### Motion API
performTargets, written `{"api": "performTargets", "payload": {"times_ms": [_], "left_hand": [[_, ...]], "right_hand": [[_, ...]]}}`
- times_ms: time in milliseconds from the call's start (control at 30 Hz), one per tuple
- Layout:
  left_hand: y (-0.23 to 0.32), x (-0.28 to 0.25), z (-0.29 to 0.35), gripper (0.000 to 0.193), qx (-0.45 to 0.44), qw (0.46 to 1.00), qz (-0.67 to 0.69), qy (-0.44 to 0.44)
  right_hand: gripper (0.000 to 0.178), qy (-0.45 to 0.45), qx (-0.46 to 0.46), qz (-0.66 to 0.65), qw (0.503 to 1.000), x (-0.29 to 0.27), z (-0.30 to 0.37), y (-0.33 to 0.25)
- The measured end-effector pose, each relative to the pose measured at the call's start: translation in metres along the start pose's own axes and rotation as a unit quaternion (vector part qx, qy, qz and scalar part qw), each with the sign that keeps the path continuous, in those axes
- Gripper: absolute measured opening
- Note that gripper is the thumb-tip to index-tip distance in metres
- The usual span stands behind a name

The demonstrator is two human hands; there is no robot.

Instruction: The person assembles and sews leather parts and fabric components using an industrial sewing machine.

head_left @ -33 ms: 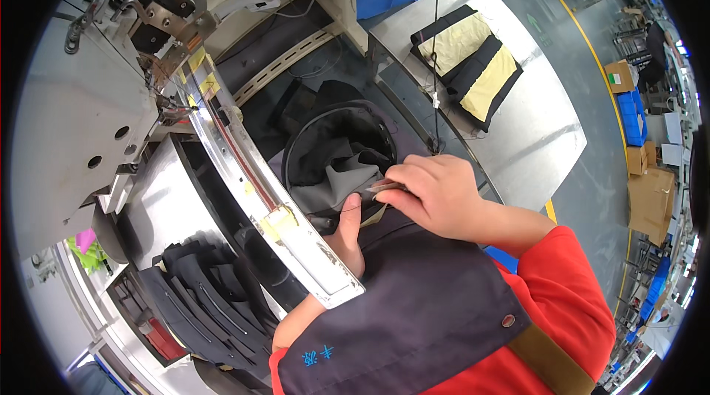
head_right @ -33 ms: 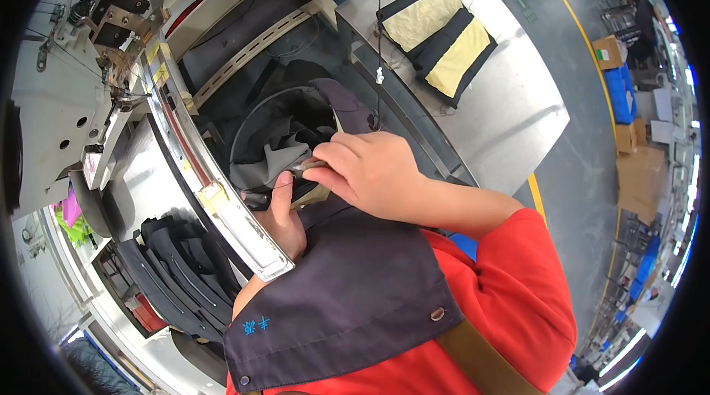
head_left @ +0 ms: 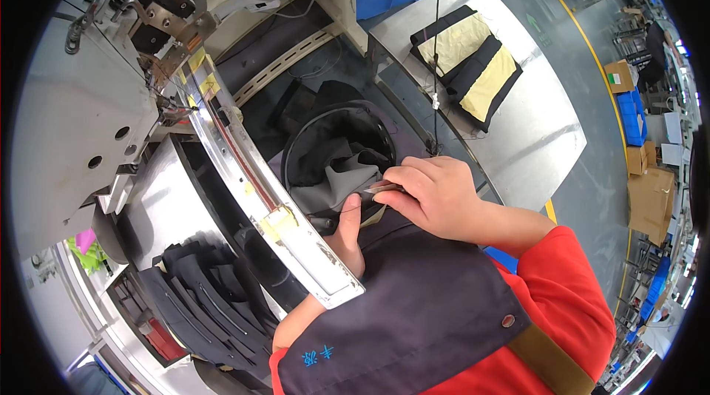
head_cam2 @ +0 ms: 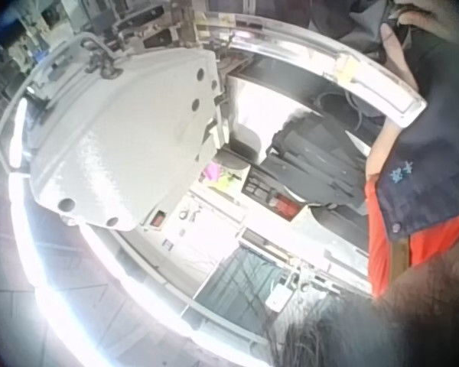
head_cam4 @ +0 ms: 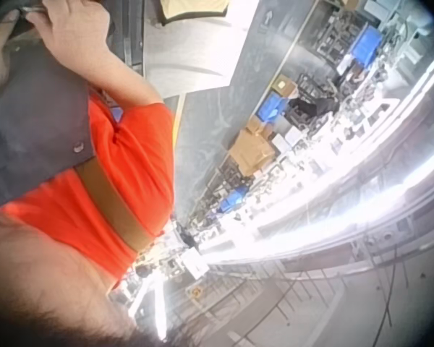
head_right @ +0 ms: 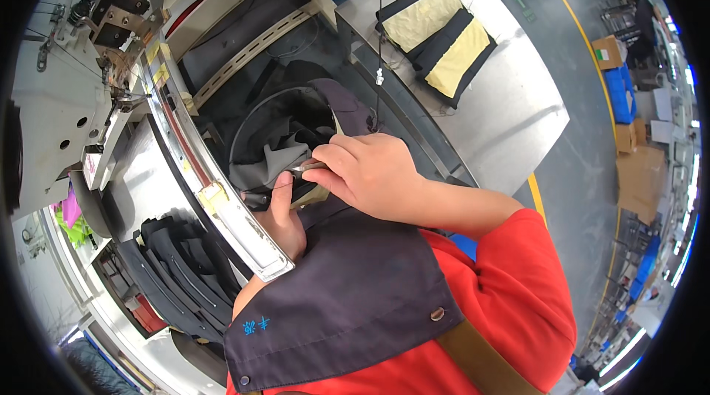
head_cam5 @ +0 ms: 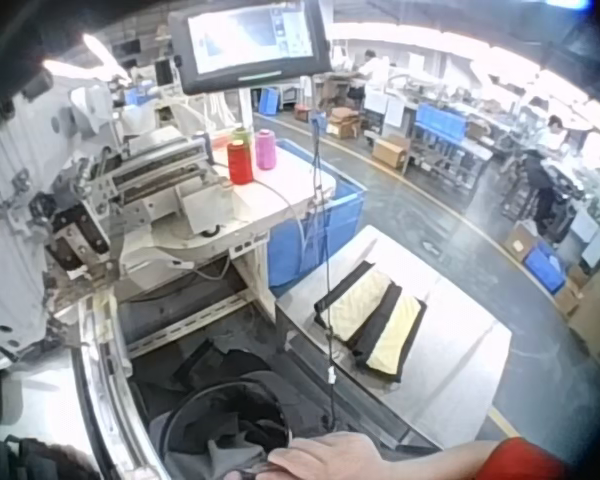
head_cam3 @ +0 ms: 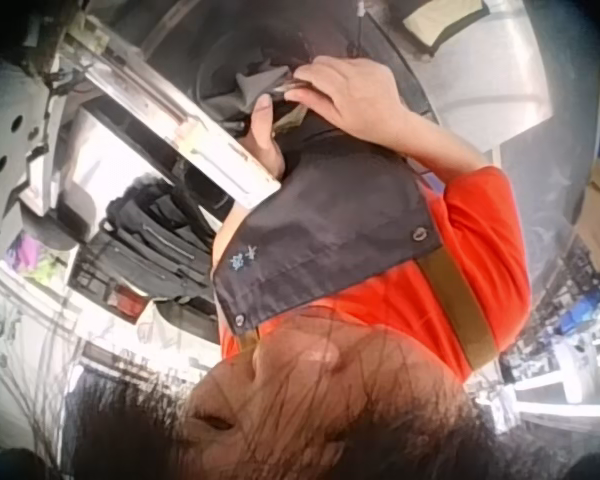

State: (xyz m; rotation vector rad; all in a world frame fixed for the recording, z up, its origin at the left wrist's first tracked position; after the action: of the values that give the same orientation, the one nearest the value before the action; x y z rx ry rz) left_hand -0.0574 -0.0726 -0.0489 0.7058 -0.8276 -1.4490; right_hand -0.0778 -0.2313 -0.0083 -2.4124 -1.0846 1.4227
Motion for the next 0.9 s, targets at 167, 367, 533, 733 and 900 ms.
{"api": "performTargets", "payload": {"times_ms": [167, 367, 533, 733, 900], "left_hand": [[-0.001, 0.000, 0.001, 0.052, 0.012, 1.000, -0.022, 0.001], [0.009, 0.003, 0.005, 0.045, 0.014, 0.999, -0.031, -0.006], [0.020, 0.012, 0.009, 0.045, -0.031, 0.996, -0.068, -0.040], [-0.011, 0.001, -0.001, 0.042, 0.028, 0.998, -0.053, -0.035], [-0.019, 0.007, 0.000, 0.045, -0.037, 0.980, 0.179, -0.074]], "right_hand": [[0.024, -0.005, -0.008, 0.017, 1.000, 0.006, 0.004, 0.002], [0.025, 0.008, -0.008, 0.016, 1.000, 0.011, 0.004, 0.003], [0.022, 0.012, 0.015, 0.004, 1.000, 0.011, 0.004, 0.002], [0.018, 0.032, 0.264, -0.309, 0.913, 0.022, 0.011, 0.021], [0.022, 0.003, 0.073, -0.080, 0.994, 0.006, 0.001, 0.004]]}}
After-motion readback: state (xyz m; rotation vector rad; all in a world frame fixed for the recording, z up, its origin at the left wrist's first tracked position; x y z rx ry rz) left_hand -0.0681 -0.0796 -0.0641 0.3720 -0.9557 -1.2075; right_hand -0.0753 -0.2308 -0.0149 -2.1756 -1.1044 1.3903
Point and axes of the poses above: each hand's wrist, its own z-axis away from the middle knuckle, its own x-axis out of the palm, y = z × x, the point moved 4 cm from there along -z, towards the middle knuckle, and after that the axes turned 13 degrees about -x, right-handed, at the moved point
